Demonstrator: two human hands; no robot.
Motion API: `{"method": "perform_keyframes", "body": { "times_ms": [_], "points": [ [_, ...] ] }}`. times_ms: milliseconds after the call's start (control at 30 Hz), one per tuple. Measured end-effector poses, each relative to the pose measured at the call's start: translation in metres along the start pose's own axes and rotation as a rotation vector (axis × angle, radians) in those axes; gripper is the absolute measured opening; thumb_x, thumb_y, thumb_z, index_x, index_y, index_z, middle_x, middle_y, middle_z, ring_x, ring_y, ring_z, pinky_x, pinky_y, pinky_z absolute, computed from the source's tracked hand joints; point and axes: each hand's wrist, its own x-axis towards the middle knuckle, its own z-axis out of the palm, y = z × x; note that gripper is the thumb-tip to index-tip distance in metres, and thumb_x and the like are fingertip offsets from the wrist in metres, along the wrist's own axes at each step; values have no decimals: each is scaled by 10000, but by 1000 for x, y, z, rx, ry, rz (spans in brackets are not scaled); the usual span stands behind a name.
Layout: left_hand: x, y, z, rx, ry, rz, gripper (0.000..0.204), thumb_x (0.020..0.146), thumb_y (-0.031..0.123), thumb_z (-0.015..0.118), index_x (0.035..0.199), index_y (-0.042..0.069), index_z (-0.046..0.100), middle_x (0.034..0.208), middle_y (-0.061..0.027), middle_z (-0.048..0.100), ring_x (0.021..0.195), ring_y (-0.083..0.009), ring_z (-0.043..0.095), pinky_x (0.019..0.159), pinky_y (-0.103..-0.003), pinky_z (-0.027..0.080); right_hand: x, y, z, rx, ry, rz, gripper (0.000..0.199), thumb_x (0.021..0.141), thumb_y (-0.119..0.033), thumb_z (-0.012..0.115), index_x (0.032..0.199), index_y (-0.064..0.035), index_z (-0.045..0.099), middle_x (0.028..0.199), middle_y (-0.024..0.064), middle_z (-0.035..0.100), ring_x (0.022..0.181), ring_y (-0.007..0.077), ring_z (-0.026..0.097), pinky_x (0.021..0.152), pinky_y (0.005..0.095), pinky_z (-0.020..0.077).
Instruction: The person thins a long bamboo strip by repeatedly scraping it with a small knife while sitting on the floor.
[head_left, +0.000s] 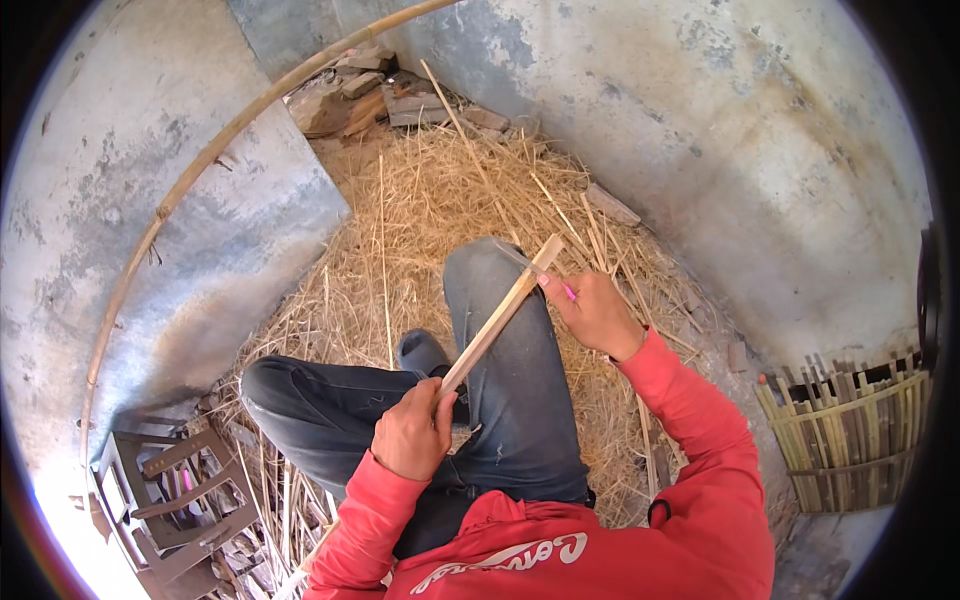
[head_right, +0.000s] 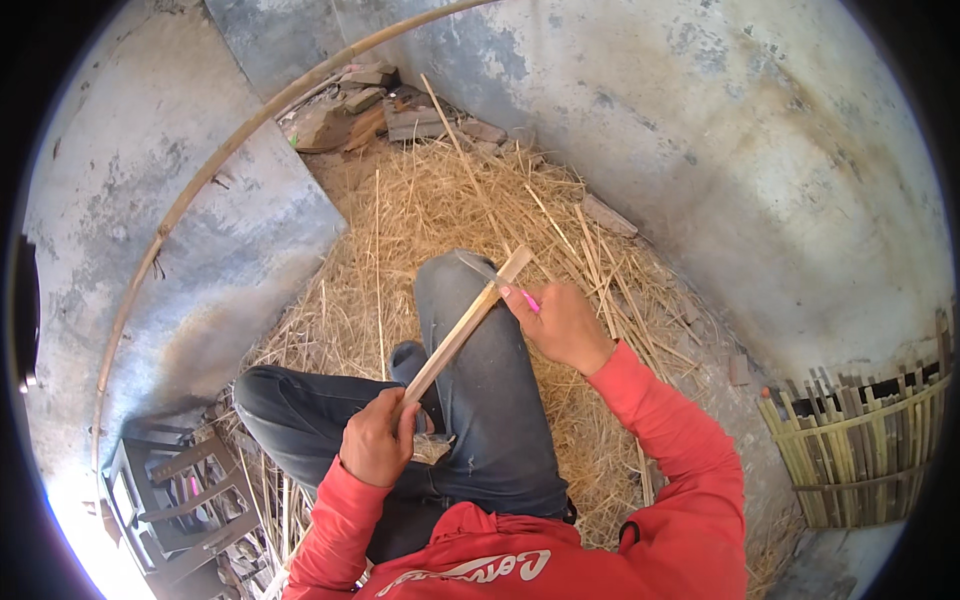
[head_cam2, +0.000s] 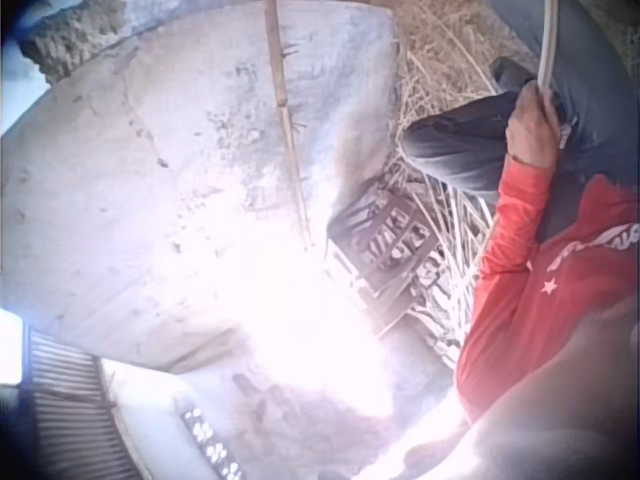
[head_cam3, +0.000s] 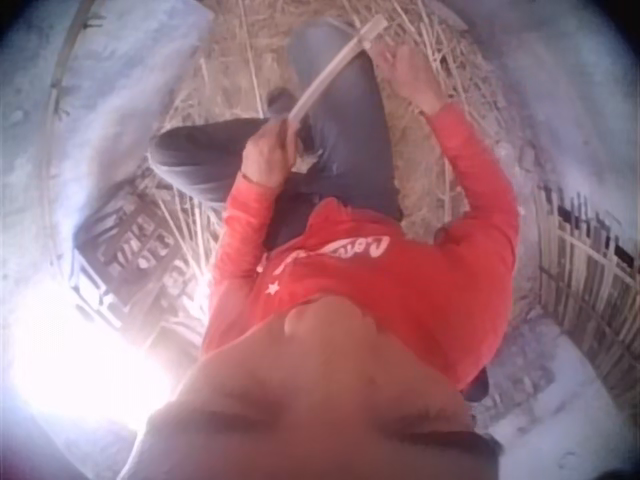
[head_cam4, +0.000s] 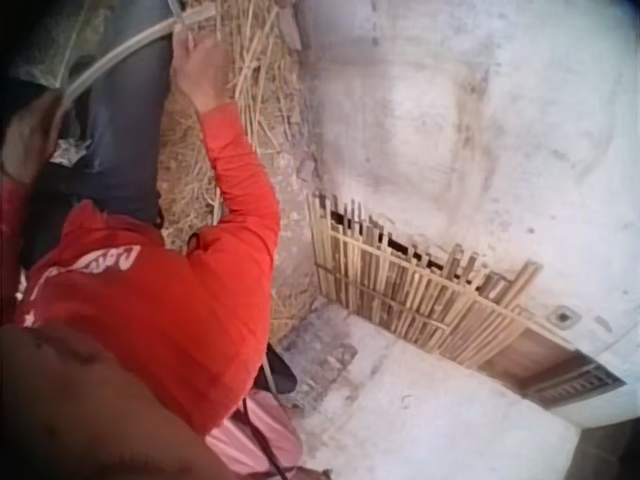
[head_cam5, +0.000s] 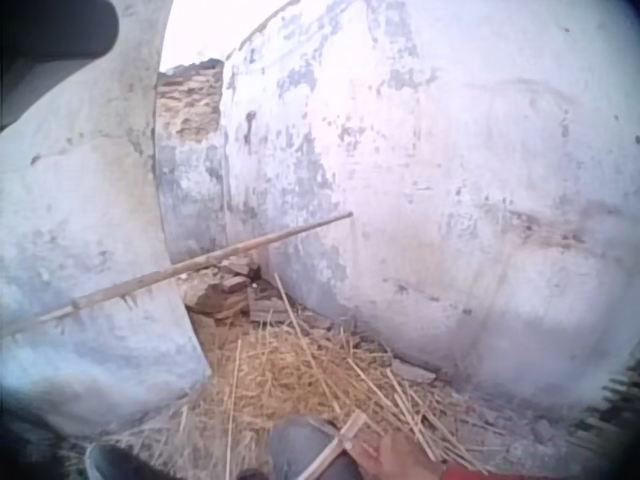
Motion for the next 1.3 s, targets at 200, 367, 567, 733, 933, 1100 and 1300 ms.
{"method": "perform_keyframes", "body": {
  "times_ms": [200,367,567,733,933,1100,1300],
  "points": [
    [-1,7,0,44,4,-29,168,932,87,713,1063,19,633,826,-210,696,719,-405,696,628,-438,545,-2,5,9,35,-4,4,726,1034,-491,555,565,58,474,500,232,303,433,319,288,475,484,271],
    [-5,5,-2,55,54,-7,171,930,93,724,1066,19,649,820,-200,696,719,-398,698,626,-432,547,3,7,4,-44,-57,-4,742,1027,-534,536,575,54,515,502,253,368,421,359,372,475,489,312],
    [3,4,-15,68,34,19,171,937,137,725,1061,36,663,849,-179,705,737,-394,701,619,-444,552,29,74,2,-398,89,-70,723,1025,-608,465,655,-21,668,564,218,580,552,432,598,553,523,465],
    [-30,-4,-33,7,83,41,140,924,67,716,1043,10,669,841,-199,696,755,-417,692,634,-437,542,51,154,-79,-416,333,356,706,1036,-561,497,671,21,662,616,264,593,569,451,594,574,526,429],
    [-14,0,-16,53,32,-42,113,928,83,720,984,53,626,768,-172,687,675,-400,681,587,-442,525,14,11,-21,-134,88,165,698,1037,-508,542,585,22,595,547,267,518,478,423,521,518,502,376],
    [-9,1,-11,89,-30,-57,141,944,111,708,980,61,582,765,-166,689,672,-399,682,568,-459,522,-9,-17,7,89,-23,35,733,1045,-529,514,592,46,570,464,200,382,414,302,406,471,462,329],
    [-10,-3,-12,113,-51,-60,148,1002,201,641,1003,90,542,780,-155,693,665,-417,676,556,-517,522,2,6,20,-240,8,-53,704,1037,-533,502,606,2,655,525,239,536,496,407,576,504,508,432]
  ]
}}
